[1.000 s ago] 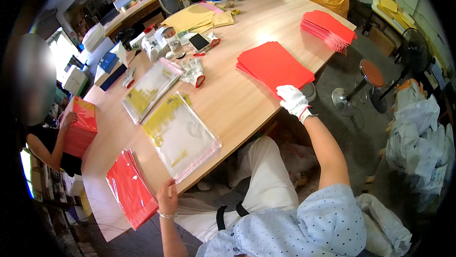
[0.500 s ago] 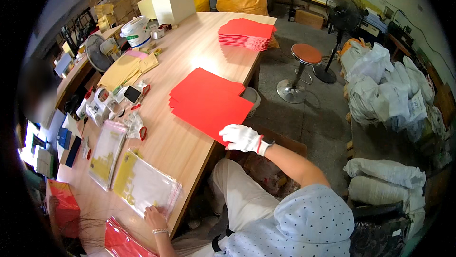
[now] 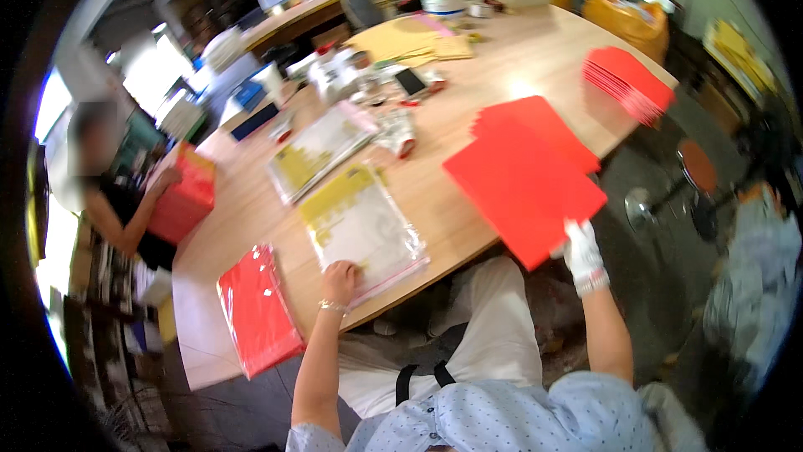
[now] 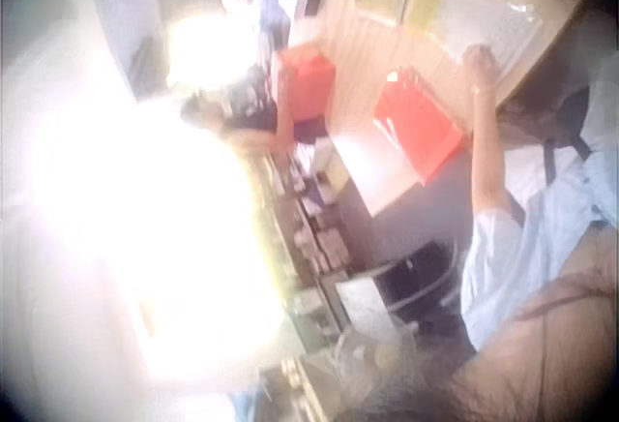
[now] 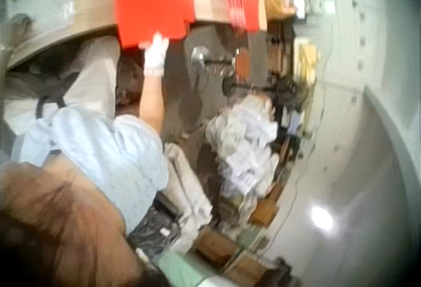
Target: The person sits at a table and repeatedly picks up red envelopes, places them into clear plastic bags, and stacks the packaged items. The person wears white gloves and handles the envelopes one at a time, creating a growing pile of finished packages on the table.
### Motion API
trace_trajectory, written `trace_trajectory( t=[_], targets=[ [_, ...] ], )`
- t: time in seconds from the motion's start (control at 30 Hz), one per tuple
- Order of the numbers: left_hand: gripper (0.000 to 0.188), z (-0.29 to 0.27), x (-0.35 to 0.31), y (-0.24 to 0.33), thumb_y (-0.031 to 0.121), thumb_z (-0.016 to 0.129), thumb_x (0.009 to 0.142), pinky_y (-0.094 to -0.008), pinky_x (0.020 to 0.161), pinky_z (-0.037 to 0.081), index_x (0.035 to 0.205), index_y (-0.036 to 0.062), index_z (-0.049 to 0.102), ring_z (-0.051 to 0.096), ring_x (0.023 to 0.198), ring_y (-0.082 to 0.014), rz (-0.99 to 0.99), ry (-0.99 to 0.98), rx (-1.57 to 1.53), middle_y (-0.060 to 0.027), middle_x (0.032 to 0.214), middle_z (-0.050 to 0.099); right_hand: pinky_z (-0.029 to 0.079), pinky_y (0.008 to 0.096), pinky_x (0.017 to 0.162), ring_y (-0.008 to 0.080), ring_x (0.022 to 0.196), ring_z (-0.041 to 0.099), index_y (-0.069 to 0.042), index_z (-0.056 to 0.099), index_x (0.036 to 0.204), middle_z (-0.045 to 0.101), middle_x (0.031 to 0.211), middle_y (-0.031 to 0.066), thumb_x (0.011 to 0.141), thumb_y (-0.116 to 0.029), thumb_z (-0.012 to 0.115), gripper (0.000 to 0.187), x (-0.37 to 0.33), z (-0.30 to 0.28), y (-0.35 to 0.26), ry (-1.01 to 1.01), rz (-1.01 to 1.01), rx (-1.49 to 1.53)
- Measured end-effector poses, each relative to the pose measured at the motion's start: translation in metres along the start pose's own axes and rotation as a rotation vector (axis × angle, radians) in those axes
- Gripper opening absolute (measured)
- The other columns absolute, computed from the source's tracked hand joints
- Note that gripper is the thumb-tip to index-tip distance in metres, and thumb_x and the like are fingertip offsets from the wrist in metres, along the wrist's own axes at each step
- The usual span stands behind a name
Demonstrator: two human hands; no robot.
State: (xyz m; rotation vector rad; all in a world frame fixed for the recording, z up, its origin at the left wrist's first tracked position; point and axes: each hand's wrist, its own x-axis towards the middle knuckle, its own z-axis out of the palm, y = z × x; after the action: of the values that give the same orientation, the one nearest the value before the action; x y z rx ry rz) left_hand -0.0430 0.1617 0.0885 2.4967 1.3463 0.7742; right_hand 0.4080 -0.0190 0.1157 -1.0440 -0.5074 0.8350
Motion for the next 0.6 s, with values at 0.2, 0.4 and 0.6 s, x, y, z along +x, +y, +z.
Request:
trace_trajectory(
  t=[0.2,0.4,0.6],
  targets=[
    [0.012,0.002,-0.002,-0.003,0.01,0.049,0.086,-0.0426,0.077,0.046,0.089,0.0049,0.06,0.056,0.087,-0.0331,-0.169,0.002,-0.086,-0.0137,0.086,0.063,0.047,0.032,0.087,0.0205,0.101,0.058,0.002,0.045,0.123,0.058,0.111,0.0102,0.089,-0.015,0.045,0.039,-0.11,0.052,-0.005,-0.462,0.409,-0.138],
    [0.016,-0.007,-0.019,-0.001,0.013,0.058,0.082,-0.0402,0.076,0.047,0.094,0.0028,0.058,0.058,0.085,-0.0324,-0.01,0.307,0.22,-0.0157,0.087,0.061,0.047,0.024,0.063,0.0111,0.071,0.057,-0.002,0.051,0.112,0.059,0.09,0.0035,0.091,-0.011,0.042,0.024,-0.141,0.075,0.029,-0.16,0.54,0.062],
    [0.022,-0.032,-0.009,-0.005,0.014,0.049,0.091,-0.0292,0.059,0.052,0.102,-0.0041,0.056,0.064,0.069,-0.0222,-0.799,-0.185,-1.001,-0.0077,0.081,0.064,0.036,0.0215,0.04,0.0057,0.042,0.04,-0.007,0.051,0.098,0.051,0.068,-0.0022,0.091,-0.011,0.041,0.012,-0.151,0.079,0.037,-0.089,0.674,0.236]
  ],
)
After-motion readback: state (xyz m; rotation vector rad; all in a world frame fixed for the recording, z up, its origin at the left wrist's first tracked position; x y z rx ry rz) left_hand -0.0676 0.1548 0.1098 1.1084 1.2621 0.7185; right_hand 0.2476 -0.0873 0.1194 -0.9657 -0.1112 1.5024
